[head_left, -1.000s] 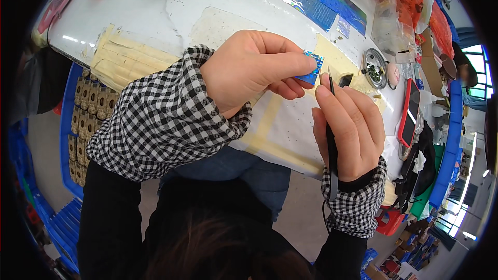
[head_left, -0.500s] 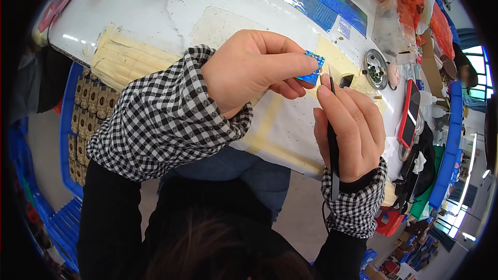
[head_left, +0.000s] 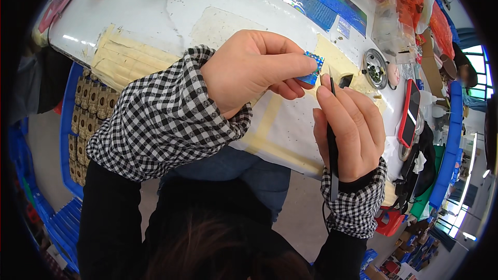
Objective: Assembling small blue components onto a board using tweezers.
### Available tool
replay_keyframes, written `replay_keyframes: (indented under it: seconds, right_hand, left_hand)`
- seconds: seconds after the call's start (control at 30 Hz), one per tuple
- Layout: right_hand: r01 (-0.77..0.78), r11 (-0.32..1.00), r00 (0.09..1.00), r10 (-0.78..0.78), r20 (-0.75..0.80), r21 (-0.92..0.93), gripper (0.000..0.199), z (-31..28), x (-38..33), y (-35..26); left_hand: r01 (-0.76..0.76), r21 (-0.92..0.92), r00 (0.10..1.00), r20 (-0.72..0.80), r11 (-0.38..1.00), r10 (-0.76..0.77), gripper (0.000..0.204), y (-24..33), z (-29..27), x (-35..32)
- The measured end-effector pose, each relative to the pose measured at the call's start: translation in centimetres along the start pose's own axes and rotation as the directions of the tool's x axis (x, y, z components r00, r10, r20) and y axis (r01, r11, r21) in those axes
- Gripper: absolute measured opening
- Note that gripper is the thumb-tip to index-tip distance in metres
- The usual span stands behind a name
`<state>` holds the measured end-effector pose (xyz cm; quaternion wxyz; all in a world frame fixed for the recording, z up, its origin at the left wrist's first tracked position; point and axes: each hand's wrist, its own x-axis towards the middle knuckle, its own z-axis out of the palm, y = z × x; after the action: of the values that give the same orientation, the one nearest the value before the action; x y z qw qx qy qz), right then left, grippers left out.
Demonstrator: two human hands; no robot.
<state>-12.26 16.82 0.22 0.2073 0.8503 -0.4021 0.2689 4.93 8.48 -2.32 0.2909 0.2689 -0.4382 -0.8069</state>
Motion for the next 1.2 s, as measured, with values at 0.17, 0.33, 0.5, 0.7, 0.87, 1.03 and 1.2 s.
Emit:
replay_keyframes:
  seconds: [0.17, 0.33, 0.5, 0.7, 0.87, 1.03, 1.2]
  right_hand:
    - [0.003, 1.0, 1.0, -0.003, -0.007, -0.005, 0.026, 0.09, -0.02, 0.01]
    - [-0.018, 0.999, 1.0, 0.019, 0.016, -0.038, 0.029, 0.16, -0.13, -0.23]
    - [0.025, 0.994, 0.997, -0.017, 0.071, -0.107, 0.028, -0.26, 0.3, -0.48]
    - [0.046, 0.993, 0.997, -0.039, 0.063, -0.105, 0.027, -0.03, 0.08, -0.31]
    - [0.044, 0.994, 0.997, -0.038, 0.068, -0.097, 0.027, -0.08, 0.16, -0.34]
    - [0.043, 0.995, 0.997, -0.037, 0.068, -0.086, 0.027, 0.04, 0.09, -0.31]
    - [0.044, 0.995, 0.997, -0.038, 0.07, -0.086, 0.026, -0.02, 0.16, -0.34]
  left_hand:
    - [0.003, 0.0, 1.0, -0.006, 1.0, -0.003, 0.017, 0.04, 0.01, -0.02]
    - [0.006, 0.004, 1.0, -0.024, 1.0, -0.006, 0.017, 0.12, 0.1, 0.0]
    - [0.003, -0.029, 1.0, -0.014, 1.0, -0.003, 0.016, 0.1, -0.1, 0.01]
    - [-0.001, -0.033, 1.0, -0.016, 0.999, 0.0, 0.016, 0.06, -0.05, 0.06]
    - [-0.001, -0.027, 1.0, -0.006, 1.0, 0.001, 0.017, 0.13, -0.05, 0.04]
    - [0.001, -0.024, 1.0, -0.004, 1.0, -0.001, 0.017, 0.0, -0.1, 0.07]
    - [0.001, -0.02, 1.0, -0.001, 1.0, -0.001, 0.016, 0.04, -0.12, 0.08]
